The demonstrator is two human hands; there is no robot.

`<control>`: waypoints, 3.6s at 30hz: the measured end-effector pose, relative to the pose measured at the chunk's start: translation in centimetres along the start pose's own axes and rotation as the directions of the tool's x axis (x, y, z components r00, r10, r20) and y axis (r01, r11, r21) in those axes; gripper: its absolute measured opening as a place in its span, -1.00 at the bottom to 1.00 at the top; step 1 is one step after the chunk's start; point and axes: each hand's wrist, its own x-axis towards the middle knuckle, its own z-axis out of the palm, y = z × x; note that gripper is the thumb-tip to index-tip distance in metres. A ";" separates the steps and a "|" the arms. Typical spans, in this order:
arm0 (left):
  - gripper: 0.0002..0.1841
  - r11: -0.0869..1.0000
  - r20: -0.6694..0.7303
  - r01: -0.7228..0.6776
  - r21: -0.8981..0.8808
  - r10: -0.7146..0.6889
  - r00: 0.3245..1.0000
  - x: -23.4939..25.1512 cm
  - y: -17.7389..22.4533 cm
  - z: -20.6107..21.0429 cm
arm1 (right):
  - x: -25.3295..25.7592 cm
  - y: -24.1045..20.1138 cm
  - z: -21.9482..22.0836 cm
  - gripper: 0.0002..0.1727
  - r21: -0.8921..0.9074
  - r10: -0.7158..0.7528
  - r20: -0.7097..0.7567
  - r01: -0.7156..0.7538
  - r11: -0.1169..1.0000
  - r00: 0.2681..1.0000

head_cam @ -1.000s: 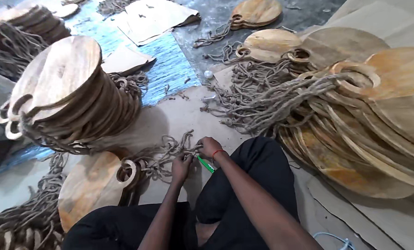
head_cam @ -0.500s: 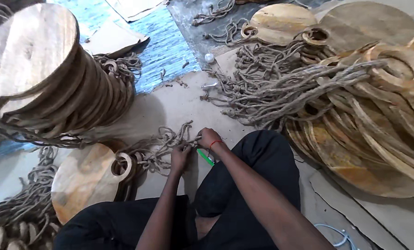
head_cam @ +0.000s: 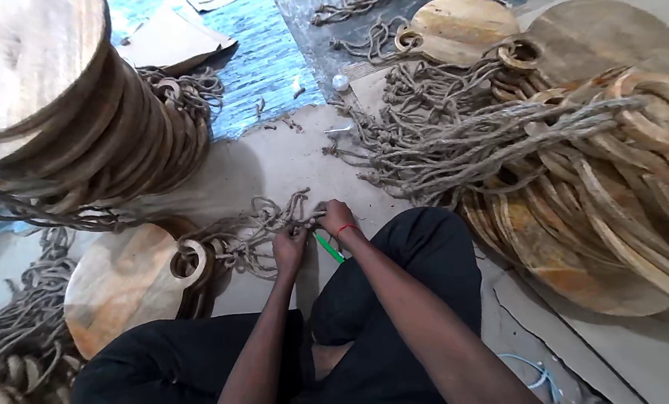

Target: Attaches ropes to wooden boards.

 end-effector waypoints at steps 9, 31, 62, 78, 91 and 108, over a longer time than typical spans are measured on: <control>-0.68 1.000 0.119 0.004 -0.025 -0.001 0.993 -1.5 -1.5 -1.8 | -0.7 0.4 -1.4 -0.66 -0.091 0.000 -0.063 -0.006 0.996 0.998; -0.52 0.972 -0.068 -0.185 0.146 0.196 0.978 -1.0 -1.0 -4.6 | -5.2 -0.1 -1.0 -0.76 0.407 -0.357 -0.315 0.465 0.787 0.880; -0.83 0.806 0.051 -0.131 -0.577 0.196 0.979 -4.2 -0.8 -7.9 | -6.1 -2.2 0.6 -0.77 -0.284 -0.743 -0.085 0.698 0.657 0.664; -0.85 0.792 0.113 -0.060 -0.608 0.161 0.980 -1.8 -0.9 -4.1 | -1.5 -1.5 -4.1 -0.81 0.155 -0.381 0.336 0.348 0.925 0.861; -0.73 0.974 -0.004 0.044 -0.220 -0.046 0.999 -0.6 0.0 -0.5 | 1.7 0.1 -2.3 -0.66 0.021 -0.143 0.228 0.142 0.990 0.963; -0.74 0.999 0.155 0.029 0.043 -0.035 0.987 0.0 1.0 -1.0 | 1.4 -1.3 -2.1 -0.63 -0.356 0.015 0.292 0.094 0.930 0.956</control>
